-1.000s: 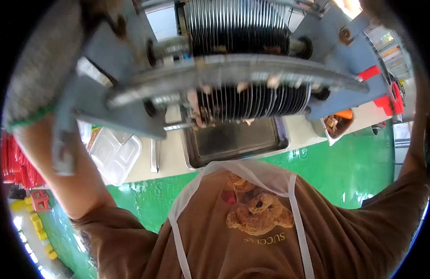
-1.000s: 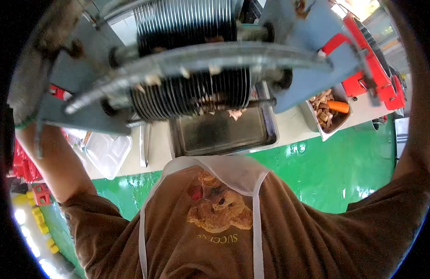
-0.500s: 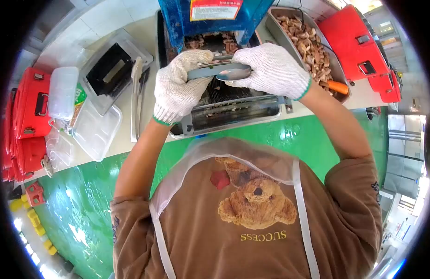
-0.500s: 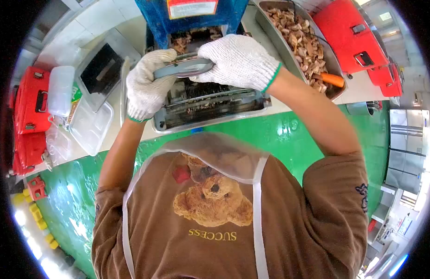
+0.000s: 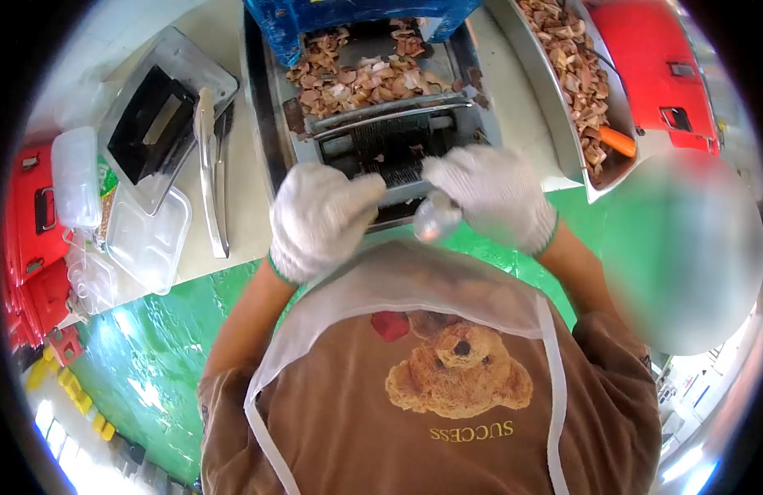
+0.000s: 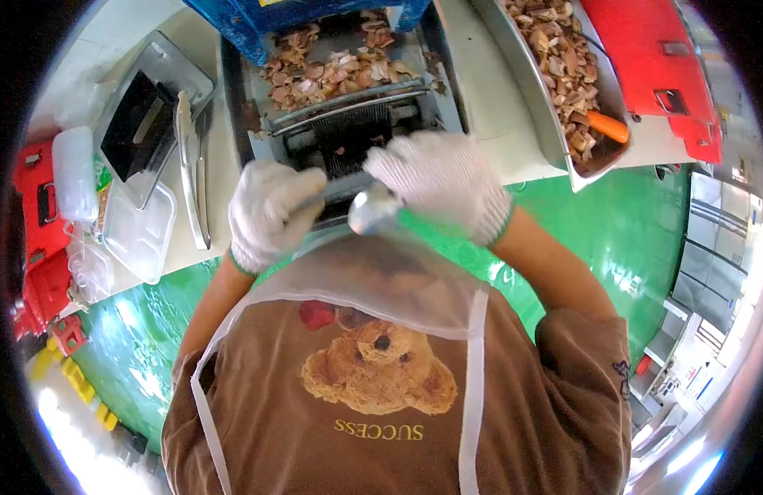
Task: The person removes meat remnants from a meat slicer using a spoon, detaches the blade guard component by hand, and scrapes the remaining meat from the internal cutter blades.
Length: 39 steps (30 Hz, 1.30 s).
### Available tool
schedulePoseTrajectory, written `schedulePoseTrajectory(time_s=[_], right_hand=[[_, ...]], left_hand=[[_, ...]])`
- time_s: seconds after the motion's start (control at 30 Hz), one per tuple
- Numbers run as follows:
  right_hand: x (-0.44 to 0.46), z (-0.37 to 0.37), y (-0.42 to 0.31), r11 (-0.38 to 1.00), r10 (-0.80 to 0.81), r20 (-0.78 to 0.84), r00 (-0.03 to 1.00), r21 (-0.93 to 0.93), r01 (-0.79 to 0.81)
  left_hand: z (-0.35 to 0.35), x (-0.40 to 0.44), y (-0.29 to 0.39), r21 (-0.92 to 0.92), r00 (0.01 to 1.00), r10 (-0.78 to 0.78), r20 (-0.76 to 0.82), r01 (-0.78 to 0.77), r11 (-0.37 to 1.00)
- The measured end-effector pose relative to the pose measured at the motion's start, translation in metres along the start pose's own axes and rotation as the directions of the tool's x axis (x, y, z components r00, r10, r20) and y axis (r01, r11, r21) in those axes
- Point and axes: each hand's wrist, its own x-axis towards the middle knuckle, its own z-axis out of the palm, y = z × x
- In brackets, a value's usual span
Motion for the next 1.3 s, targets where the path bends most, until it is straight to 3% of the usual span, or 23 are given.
schedulePoseTrajectory(time_s=[0.07, 0.13, 0.2, 0.27, 0.33, 0.37, 0.4, 0.43, 0.5, 0.57, 0.6, 0.67, 0.83, 0.9, 0.97, 1.0, 1.03, 1.07, 1.13, 1.17, 1.2, 1.27, 1.3], right_hand=[[-0.013, 0.021, -0.002, 0.995, -0.038, -0.108, 0.993, -0.092, 0.028], [-0.014, 0.026, -0.002, 0.999, -0.001, -0.077, 0.997, -0.046, -0.002], [-0.014, 0.029, -0.001, 1.0, 0.022, -0.05, 0.999, -0.016, -0.023], [-0.013, 0.028, -0.001, 0.999, 0.036, -0.027, 0.999, -0.01, -0.036], [-0.008, 0.031, 0.0, 1.0, 0.004, -0.086, 0.996, 0.011, -0.003], [-0.006, 0.032, 0.003, 0.999, -0.012, -0.099, 0.995, 0.03, 0.015], [-0.004, 0.034, 0.005, 0.998, -0.031, -0.113, 0.993, 0.047, 0.037], [-0.002, 0.033, 0.007, 0.998, -0.021, -0.113, 0.993, 0.062, 0.028], [0.001, 0.03, 0.009, 0.995, -0.03, -0.105, 0.994, 0.097, 0.04], [-0.001, 0.033, 0.015, 0.991, -0.072, -0.172, 0.982, 0.102, 0.09], [-0.002, 0.032, 0.017, 0.987, -0.097, -0.198, 0.975, 0.108, 0.12], [-0.001, 0.03, 0.018, 0.984, -0.093, -0.207, 0.974, 0.13, 0.122], [0.005, 0.022, 0.02, 0.978, -0.148, -0.176, 0.973, 0.117, 0.17], [0.009, 0.019, 0.02, 0.976, -0.157, -0.119, 0.98, 0.13, 0.172], [0.003, 0.019, 0.022, 0.987, -0.149, -0.075, 0.986, 0.049, 0.152], [0.006, 0.022, 0.016, 0.983, -0.142, -0.077, 0.987, 0.104, 0.149], [0.008, 0.022, 0.013, 0.987, -0.139, -0.014, 0.99, 0.08, 0.139], [0.009, 0.023, 0.006, 0.995, -0.085, -0.008, 0.996, 0.051, 0.085], [0.005, 0.022, 0.006, 0.995, -0.058, 0.006, 0.998, 0.076, 0.058], [0.005, 0.019, 0.003, 0.998, -0.044, 0.023, 0.999, 0.034, 0.043], [0.004, 0.015, 0.003, 1.0, -0.03, 0.037, 0.999, 0.002, 0.03], [-0.01, 0.013, 0.01, 0.989, 0.058, -0.28, 0.958, 0.147, -0.017], [-0.018, 0.014, 0.018, 0.976, 0.112, -0.43, 0.896, 0.218, -0.017]], left_hand=[[0.005, -0.014, -0.002, -0.002, 0.983, 0.16, -0.094, -0.161, 0.987], [-0.003, -0.029, -0.015, -0.12, 0.971, 0.106, -0.216, -0.134, 0.984], [0.008, -0.059, -0.014, -0.092, 0.878, -0.272, -0.393, 0.257, 0.962], [0.026, -0.06, -0.021, -0.633, 0.441, -0.85, -0.288, 0.578, 0.515], [0.04, -0.059, -0.039, -0.542, 0.413, -0.91, 0.033, 0.772, 0.331], [0.07, -0.082, -0.052, -0.555, 0.593, -0.805, 0.037, 0.682, 0.477], [0.112, -0.126, -0.08, -0.951, 0.411, -0.862, 0.297, 0.209, -0.228], [0.107, -0.106, -0.064, -0.838, 0.524, -0.851, 0.03, 0.477, 0.264], [0.095, -0.085, -0.046, -0.541, 0.613, -0.785, -0.087, 0.633, 0.554], [0.085, -0.085, -0.037, -0.494, 0.521, -0.839, -0.154, 0.695, 0.522], [0.072, -0.078, -0.023, -0.785, 0.365, -0.931, -0.034, 0.566, 0.251], [0.06, -0.083, -0.019, -0.909, 0.228, -0.973, -0.033, 0.398, 0.124], [0.038, -0.1, -0.017, -0.939, 0.086, -0.992, -0.087, 0.325, 0.111], [0.04, -0.1, -0.019, -0.938, 0.098, -0.991, -0.088, 0.327, 0.115], [0.04, -0.093, -0.019, -0.869, 0.203, -0.938, -0.281, 0.362, 0.339], [0.041, -0.086, -0.02, -0.821, 0.273, -0.889, -0.367, 0.354, 0.448], [0.038, -0.084, -0.025, -0.549, 0.48, -0.701, -0.527, 0.438, 0.712], [0.028, -0.074, -0.025, -0.534, 0.609, -0.616, -0.5, 0.343, 0.773], [0.0, -0.028, -0.027, -0.417, 0.884, -0.203, -0.422, 0.01, 0.909], [-0.012, -0.011, -0.02, -0.269, 0.967, -0.072, -0.244, 0.004, 0.963], [-0.016, 0.004, -0.012, -0.106, 0.999, 0.038, -0.034, -0.041, 0.993], [-0.01, 0.029, -0.002, 0.024, 0.98, 0.081, 0.183, -0.087, 0.996], [-0.002, 0.03, -0.002, 0.01, 0.981, 0.105, 0.164, -0.108, 0.994]])
